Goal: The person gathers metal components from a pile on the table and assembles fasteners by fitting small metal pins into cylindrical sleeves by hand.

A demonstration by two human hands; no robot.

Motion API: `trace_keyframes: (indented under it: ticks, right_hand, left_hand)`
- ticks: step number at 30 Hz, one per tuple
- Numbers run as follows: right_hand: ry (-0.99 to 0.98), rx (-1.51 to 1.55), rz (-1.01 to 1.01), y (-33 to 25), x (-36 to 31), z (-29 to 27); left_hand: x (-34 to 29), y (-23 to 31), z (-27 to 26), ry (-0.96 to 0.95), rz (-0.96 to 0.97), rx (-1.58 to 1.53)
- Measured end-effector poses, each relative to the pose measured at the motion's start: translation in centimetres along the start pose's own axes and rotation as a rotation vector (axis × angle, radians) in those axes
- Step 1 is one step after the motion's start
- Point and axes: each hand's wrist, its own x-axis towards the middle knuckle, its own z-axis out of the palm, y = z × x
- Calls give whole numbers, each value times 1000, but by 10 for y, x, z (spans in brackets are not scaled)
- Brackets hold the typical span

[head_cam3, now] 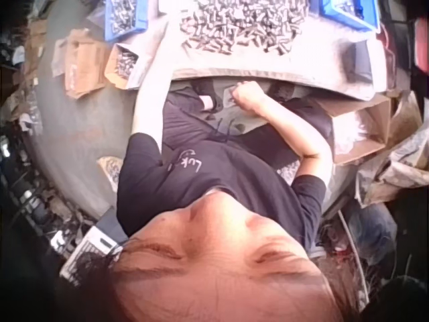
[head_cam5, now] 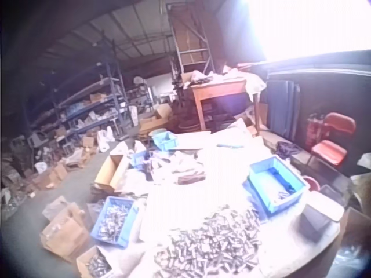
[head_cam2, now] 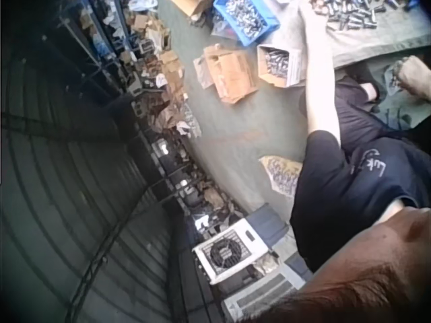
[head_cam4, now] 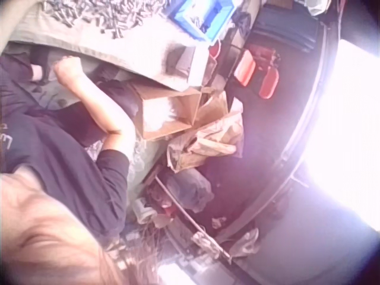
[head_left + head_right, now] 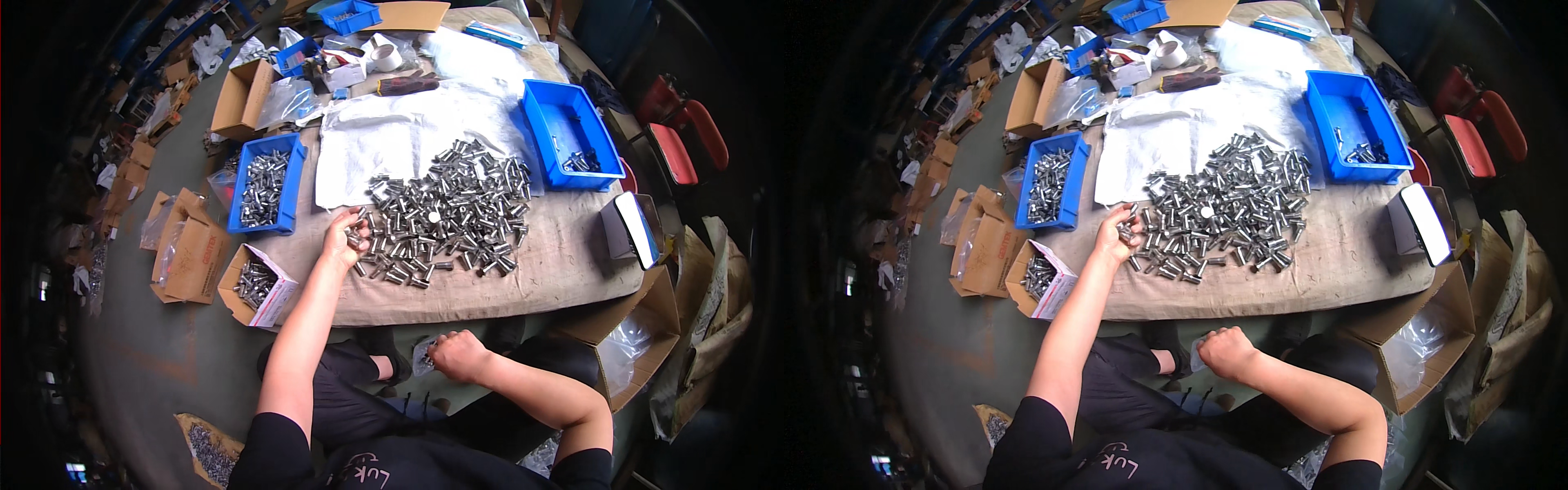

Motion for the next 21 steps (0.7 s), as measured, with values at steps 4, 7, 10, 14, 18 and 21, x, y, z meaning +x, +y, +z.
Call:
trace_keyframes:
  ticks: [4,7,10,14,18,21]
  right_hand:
    - [-17,1,-2,-2,2,3]
    - [-58,-2,3,1,9,1]
    - [49,-8,41,4,16,-8]
    - [425,344,169,10,24,-32]
    - [691,1061,74,-9,23,-62]
    - [640,1105,-96,-39,15,-63]
  left_hand:
    - [1,-10,-6,-202,-278,-562]
    - [-16,-25,7,-237,-341,-747]
    - [-32,-36,6,-388,-366,-642]
    - [-94,-42,15,-362,-247,-308]
    - [-172,-43,24,-298,-122,9]
    - [-209,-58,17,-263,-40,112]
